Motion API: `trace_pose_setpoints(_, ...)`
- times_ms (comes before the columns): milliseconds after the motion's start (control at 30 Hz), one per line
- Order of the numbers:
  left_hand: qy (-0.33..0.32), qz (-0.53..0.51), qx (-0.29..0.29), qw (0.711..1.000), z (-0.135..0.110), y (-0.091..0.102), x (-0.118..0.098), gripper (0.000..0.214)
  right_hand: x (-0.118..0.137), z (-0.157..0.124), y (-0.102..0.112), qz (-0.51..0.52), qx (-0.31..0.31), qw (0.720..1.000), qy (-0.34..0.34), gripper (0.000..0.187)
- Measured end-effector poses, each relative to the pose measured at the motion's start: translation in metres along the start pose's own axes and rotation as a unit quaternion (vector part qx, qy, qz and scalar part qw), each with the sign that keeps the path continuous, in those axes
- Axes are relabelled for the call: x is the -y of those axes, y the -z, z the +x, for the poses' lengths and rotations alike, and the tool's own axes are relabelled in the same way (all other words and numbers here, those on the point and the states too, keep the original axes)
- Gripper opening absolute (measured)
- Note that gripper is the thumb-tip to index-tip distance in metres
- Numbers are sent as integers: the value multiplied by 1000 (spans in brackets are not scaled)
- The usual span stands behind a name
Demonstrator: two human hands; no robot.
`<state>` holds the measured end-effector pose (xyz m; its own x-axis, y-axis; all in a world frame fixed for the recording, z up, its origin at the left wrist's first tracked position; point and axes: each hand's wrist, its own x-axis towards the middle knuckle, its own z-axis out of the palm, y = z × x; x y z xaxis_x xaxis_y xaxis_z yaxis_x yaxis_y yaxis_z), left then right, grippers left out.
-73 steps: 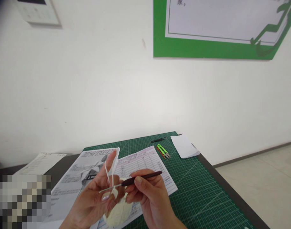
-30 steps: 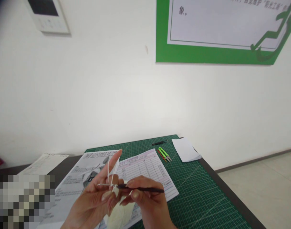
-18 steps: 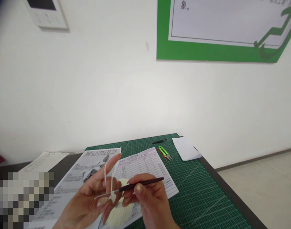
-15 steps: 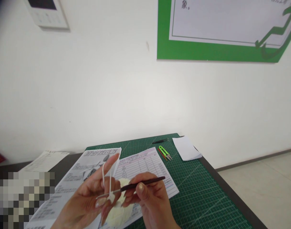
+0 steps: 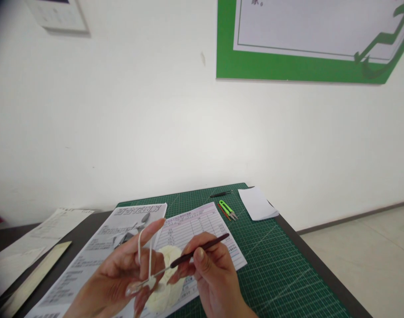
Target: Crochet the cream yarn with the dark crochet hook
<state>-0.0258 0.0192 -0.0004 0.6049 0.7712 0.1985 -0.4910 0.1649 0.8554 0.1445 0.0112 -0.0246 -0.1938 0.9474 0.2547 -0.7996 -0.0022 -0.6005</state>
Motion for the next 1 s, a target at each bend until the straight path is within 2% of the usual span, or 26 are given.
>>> trace_pose_setpoints(233, -26, -9, 21, 999, 1, 2, 10, 63, 4, 0, 3, -36, 0, 999, 28, 13)
trace_pose_setpoints(833, 15, -42, 16, 999, 3, 2, 7, 60, 10, -4, 6, -116, 8, 991, 71, 16)
trace_pose_setpoints(1000, -7, -69, 24, 997, 2, 5, 12, 61, 10, -3, 8, -123, 12, 989, 82, 15)
